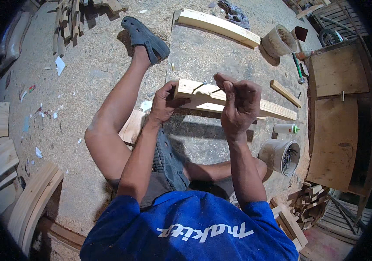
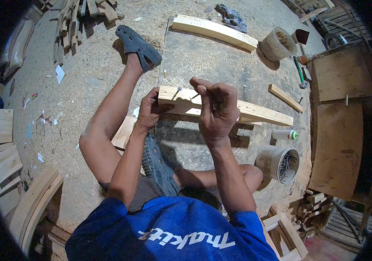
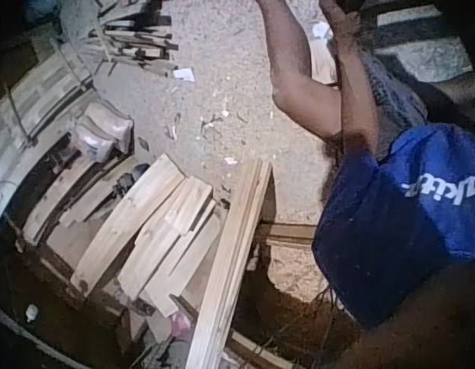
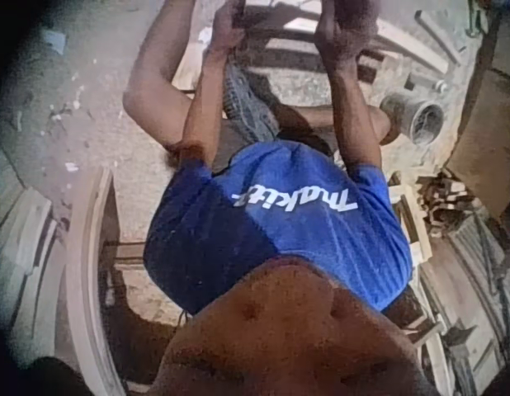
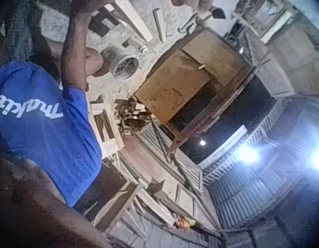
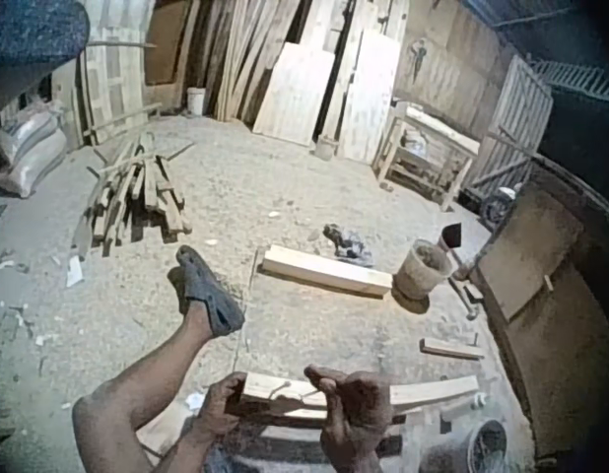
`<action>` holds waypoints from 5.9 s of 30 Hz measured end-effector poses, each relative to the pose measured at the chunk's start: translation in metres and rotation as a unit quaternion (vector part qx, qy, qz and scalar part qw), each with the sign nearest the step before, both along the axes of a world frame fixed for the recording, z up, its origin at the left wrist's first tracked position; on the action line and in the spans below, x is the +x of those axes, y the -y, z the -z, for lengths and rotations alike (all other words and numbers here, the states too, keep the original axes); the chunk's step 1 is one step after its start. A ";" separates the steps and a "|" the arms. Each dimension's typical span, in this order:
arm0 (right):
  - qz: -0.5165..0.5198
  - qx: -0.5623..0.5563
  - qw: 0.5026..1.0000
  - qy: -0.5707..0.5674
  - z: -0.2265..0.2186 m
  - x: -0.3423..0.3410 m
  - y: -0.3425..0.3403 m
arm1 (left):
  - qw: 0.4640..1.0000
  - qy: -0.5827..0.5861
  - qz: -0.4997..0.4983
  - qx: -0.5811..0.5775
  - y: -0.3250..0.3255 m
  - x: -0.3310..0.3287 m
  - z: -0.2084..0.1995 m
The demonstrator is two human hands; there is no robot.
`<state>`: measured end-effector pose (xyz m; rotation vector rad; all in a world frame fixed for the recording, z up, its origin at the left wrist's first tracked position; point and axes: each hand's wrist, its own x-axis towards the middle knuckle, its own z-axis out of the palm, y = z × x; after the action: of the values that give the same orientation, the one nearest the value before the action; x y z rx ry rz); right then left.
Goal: Hammering nails into wood pieces to assemble a frame.
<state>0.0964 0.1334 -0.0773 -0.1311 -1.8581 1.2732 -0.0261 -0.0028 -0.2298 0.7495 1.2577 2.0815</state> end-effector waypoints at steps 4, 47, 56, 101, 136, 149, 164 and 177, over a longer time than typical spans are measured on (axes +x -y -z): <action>-0.006 0.019 1.000 0.002 0.000 -0.002 0.000 | 1.000 -0.002 -0.006 -0.001 0.000 0.000 0.001; 0.491 -0.208 0.666 0.522 0.184 0.611 0.137 | 0.999 -0.027 -0.028 0.025 -0.011 -0.011 0.011; 0.487 -0.031 0.780 0.392 0.057 0.498 0.120 | 0.999 -0.035 -0.033 0.008 -0.011 -0.012 0.013; 0.101 0.366 0.797 0.470 -0.093 0.115 0.036 | 1.000 0.015 0.013 -0.003 0.001 -0.002 0.006; 0.122 0.016 0.946 0.301 -0.072 0.180 0.025 | 0.995 -0.052 0.019 -0.083 0.007 -0.011 -0.014; 0.089 0.147 0.886 0.432 -0.043 0.231 -0.020 | 0.994 -0.074 -0.044 -0.073 -0.018 -0.014 -0.005; -0.032 0.243 0.863 0.441 -0.063 0.182 -0.067 | 0.991 -0.098 -0.056 -0.076 -0.011 -0.005 -0.022; -0.026 0.185 0.894 0.408 -0.059 0.182 -0.068 | 0.989 -0.113 -0.042 -0.083 -0.009 -0.004 -0.026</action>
<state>0.2779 0.2012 -0.0183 -0.4690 -2.8060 0.9222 -0.0300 0.0064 -0.2039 0.8876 1.5902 1.9691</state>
